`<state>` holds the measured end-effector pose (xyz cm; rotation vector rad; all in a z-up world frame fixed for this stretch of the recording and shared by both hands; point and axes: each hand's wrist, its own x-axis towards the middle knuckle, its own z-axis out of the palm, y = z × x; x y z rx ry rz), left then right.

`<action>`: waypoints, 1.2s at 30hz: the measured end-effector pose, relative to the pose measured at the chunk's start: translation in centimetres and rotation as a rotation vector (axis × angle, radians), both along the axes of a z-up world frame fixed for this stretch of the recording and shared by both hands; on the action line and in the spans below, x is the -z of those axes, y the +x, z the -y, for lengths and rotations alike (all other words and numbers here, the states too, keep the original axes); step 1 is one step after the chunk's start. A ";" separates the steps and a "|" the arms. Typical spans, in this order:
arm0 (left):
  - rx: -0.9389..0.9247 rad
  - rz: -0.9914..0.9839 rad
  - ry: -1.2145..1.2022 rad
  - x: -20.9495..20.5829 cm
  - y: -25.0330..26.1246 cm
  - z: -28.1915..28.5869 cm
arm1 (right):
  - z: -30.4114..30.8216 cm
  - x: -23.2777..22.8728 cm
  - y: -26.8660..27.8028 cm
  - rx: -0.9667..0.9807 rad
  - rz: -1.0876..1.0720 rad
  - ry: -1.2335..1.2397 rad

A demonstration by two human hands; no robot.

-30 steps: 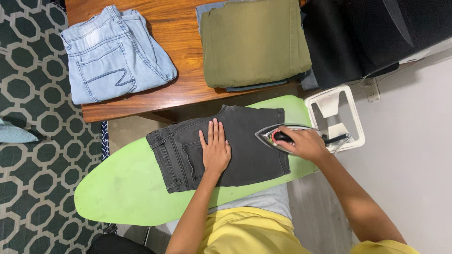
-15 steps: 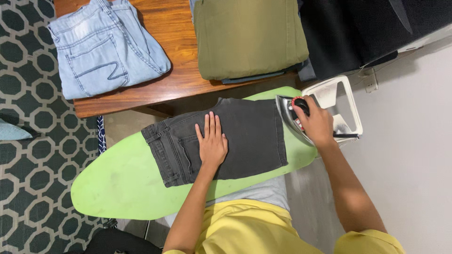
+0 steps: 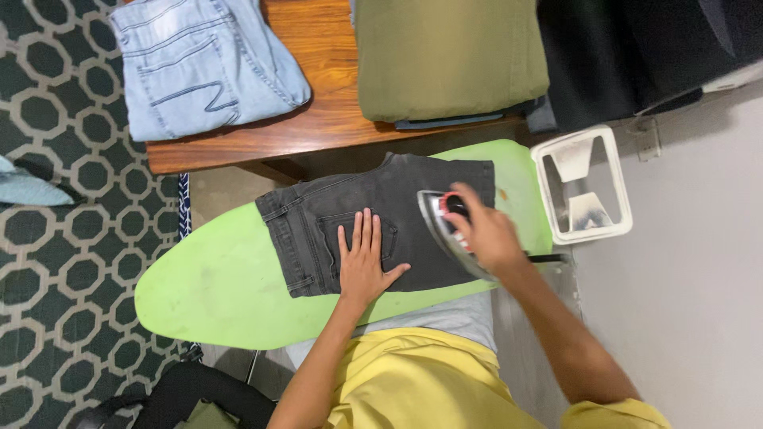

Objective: The person folds and irons different pairs of denim pants on an ironing board.

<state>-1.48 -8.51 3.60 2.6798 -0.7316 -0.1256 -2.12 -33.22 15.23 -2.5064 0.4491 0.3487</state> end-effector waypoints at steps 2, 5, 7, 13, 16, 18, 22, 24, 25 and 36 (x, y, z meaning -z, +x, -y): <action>0.013 0.001 0.013 0.1 -0.1 -0.5 | -1.4 0.9 0.2 -0.023 -0.040 0.040; 0.024 -0.001 0.004 0.2 -0.2 -0.5 | -3.0 2.6 -0.7 -0.199 0.376 0.053; 0.023 -0.018 0.004 0.4 -0.1 -0.6 | -2.6 3.1 -1.4 -0.198 0.206 0.053; 0.031 0.014 0.022 0.5 -0.2 -0.6 | -3.8 3.8 0.1 -0.259 0.404 0.077; 0.030 0.007 0.024 0.6 0.1 -0.5 | -4.9 4.3 2.2 -0.248 0.390 0.026; 0.033 0.003 0.016 0.6 -0.1 -0.7 | -4.9 4.2 2.0 -0.238 0.399 0.037; 0.031 0.004 0.004 0.6 -0.2 -0.7 | -4.1 3.8 0.2 -0.250 0.338 0.068; 0.023 0.001 0.010 0.6 -0.4 -0.7 | -3.7 3.7 -1.3 -0.237 0.307 0.062; 0.017 -0.001 0.018 0.7 -0.4 -0.7 | -3.7 3.8 -1.6 -0.222 0.278 0.057; 0.012 0.009 -0.001 0.8 -0.4 -0.8 | -6.4 3.5 2.7 -0.211 0.343 0.049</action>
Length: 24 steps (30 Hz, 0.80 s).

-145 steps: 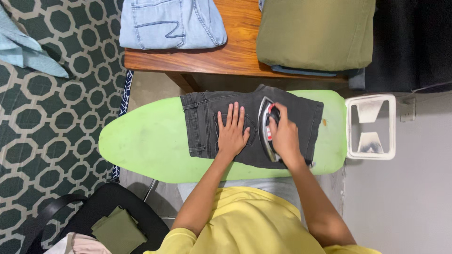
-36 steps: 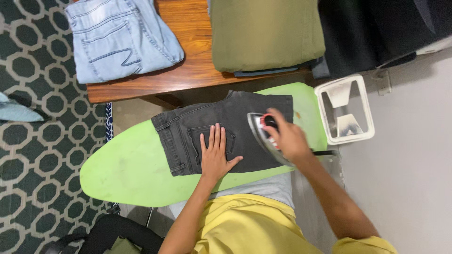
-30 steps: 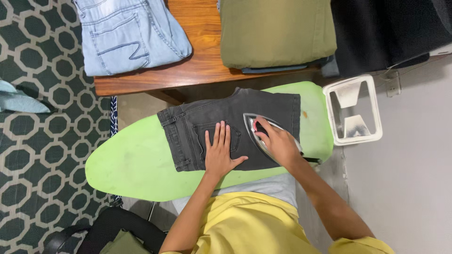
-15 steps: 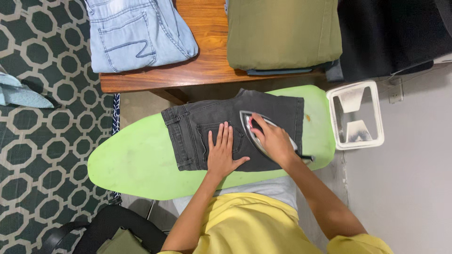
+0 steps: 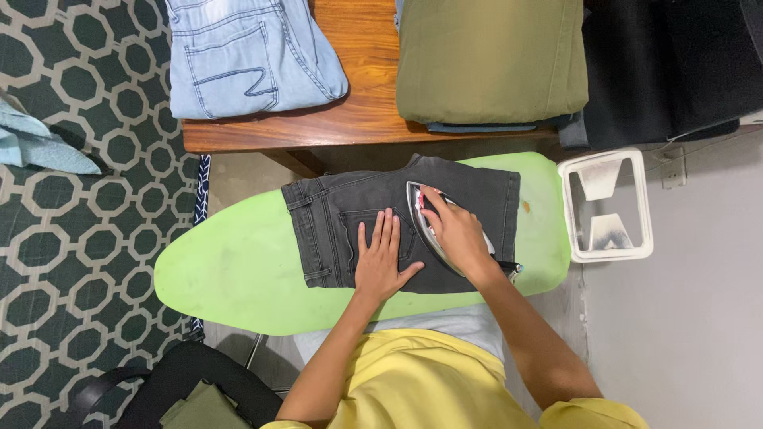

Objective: The person folds and irons different pairs of denim pants on an ironing board.

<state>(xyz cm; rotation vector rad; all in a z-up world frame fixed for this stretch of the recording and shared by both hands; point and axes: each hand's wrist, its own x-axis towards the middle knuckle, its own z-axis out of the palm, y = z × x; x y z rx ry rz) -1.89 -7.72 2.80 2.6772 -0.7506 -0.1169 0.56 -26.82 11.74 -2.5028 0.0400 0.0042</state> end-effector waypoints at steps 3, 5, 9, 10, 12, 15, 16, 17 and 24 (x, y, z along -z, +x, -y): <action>-0.006 0.014 -0.003 0.5 0.0 -0.1 | 0.0 0.2 -0.5 0.010 0.010 0.018; -0.008 0.026 0.011 0.6 -0.2 -0.1 | 0.2 0.4 -1.7 0.021 0.041 0.053; -0.028 0.017 0.020 0.6 -0.4 0.0 | 0.6 0.4 -4.9 0.059 -0.038 0.049; -0.029 0.018 0.016 0.6 -0.4 0.0 | 0.6 0.4 -5.2 0.090 -0.069 0.028; -0.032 0.017 0.022 0.6 -0.4 0.1 | 0.5 0.5 -5.2 0.089 -0.052 -0.003; -0.030 0.026 0.036 0.5 -0.2 0.1 | -0.1 0.6 -4.1 0.102 0.004 -0.042; -0.027 0.036 0.042 0.5 -0.2 0.1 | -0.3 0.7 -3.4 0.116 0.041 -0.053; -0.028 0.038 0.044 0.4 -0.2 0.1 | -0.6 0.8 -2.6 0.115 0.042 -0.051; -0.026 0.027 0.014 0.4 -0.3 0.0 | -1.3 1.0 0.0 0.149 0.119 -0.069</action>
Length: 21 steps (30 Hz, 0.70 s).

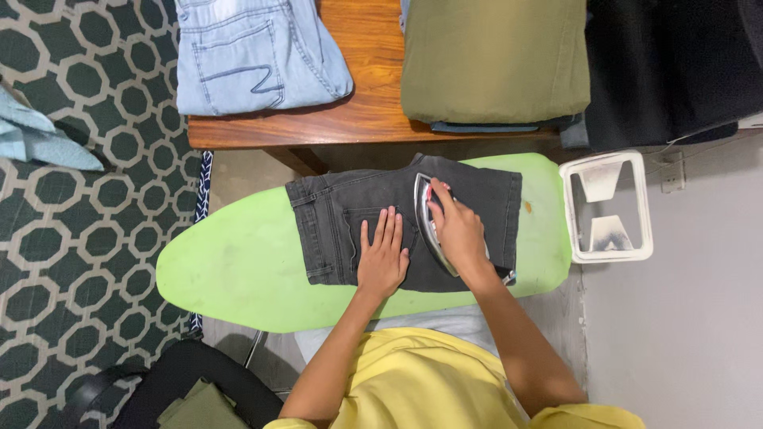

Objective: The person folds and irons different pairs of denim pants on an ironing board.

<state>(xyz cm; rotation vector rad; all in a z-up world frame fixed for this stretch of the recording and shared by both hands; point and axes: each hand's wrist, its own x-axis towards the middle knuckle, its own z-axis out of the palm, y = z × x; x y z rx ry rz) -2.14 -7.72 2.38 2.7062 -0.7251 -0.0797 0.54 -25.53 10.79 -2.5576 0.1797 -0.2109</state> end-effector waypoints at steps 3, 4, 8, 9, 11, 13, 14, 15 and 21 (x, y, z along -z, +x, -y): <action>0.003 0.006 -0.005 0.1 0.1 0.0 | 0.4 -0.1 -1.6 -0.011 -0.011 0.025; -0.006 0.010 -0.004 0.1 0.0 0.1 | 0.6 0.1 -2.3 0.004 -0.143 0.036; -0.003 0.001 -0.016 0.2 0.0 0.2 | 0.9 -0.8 -4.5 -0.018 -0.164 0.093; -0.005 -0.009 -0.009 0.2 0.1 0.2 | 0.8 -1.1 -4.6 -0.008 -0.191 0.070; -0.005 -0.017 -0.004 0.3 -0.1 0.2 | 0.5 -1.4 -4.5 0.005 -0.216 0.045; -0.008 -0.013 0.014 0.2 0.1 0.3 | 0.3 -1.5 -3.8 -0.006 -0.039 -0.073; -0.005 -0.013 0.016 0.3 0.1 0.3 | 0.3 -1.4 -3.4 -0.004 -0.039 -0.071; -0.006 -0.003 0.013 0.3 0.1 0.3 | 0.6 -1.2 -2.6 0.017 -0.084 -0.098; 0.003 -0.003 0.023 0.3 0.1 0.3 | 3.8 0.2 -0.9 0.095 0.002 -0.167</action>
